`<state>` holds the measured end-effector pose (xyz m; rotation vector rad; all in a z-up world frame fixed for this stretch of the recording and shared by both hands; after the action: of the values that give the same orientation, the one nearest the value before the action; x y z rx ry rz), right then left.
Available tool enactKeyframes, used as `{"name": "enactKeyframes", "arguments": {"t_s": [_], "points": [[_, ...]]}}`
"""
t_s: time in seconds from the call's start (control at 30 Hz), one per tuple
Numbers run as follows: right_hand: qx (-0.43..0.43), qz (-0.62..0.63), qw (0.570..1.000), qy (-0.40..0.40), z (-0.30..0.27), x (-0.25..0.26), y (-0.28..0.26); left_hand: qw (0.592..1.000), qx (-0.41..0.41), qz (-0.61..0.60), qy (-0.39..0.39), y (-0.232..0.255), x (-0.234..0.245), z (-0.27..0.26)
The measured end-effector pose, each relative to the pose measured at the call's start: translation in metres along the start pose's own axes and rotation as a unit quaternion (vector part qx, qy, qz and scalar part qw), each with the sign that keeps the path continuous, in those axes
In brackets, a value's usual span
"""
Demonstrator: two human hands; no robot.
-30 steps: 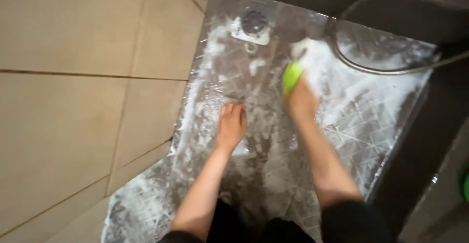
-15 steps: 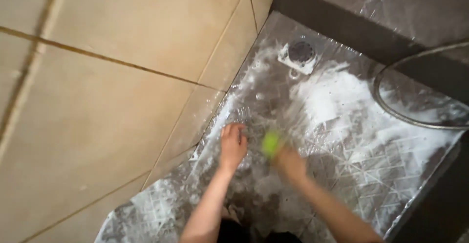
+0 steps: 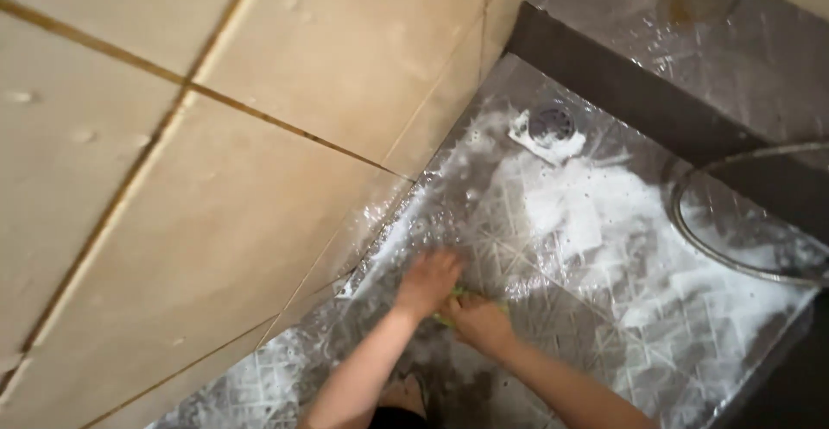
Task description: Scrubbing the bathroom floor and tiles with a brush and soapy water.
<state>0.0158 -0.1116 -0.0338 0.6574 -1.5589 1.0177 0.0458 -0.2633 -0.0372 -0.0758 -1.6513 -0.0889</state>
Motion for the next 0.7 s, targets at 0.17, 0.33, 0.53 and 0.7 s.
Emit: {"name": "enactKeyframes", "arguments": {"t_s": [0.17, 0.33, 0.53, 0.7], "points": [[-0.084, 0.044, 0.994, 0.063, 0.093, 0.018, 0.124, 1.0, 0.005, -0.009, 0.006, -0.02, 0.056, 0.072], [-0.262, 0.085, 0.961, 0.031, 0.094, 0.056, 0.11, 0.996, 0.009, 0.077, 0.035, -0.023, 0.017, 0.083], [-0.169, 0.098, 0.981, -0.013, 0.045, -0.01, 0.037, 0.885, 0.359, -0.296, 0.0, -0.01, 0.012, 0.025], [-0.328, 0.252, 0.91, 0.038, 0.119, 0.057, 0.088, 0.744, 0.413, -0.499, 0.162, -0.012, 0.018, 0.088]]}}
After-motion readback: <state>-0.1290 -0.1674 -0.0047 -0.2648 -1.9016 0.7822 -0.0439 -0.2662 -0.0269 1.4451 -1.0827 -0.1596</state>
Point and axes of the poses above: each hand's wrist, its own z-axis towards the middle knuckle, its own x-axis out of the back of the hand, y = z × x, the point moved 2 cm from there along z, towards the middle knuckle, and after that the axes turned 10 degrees about x, right-handed, at the moved point
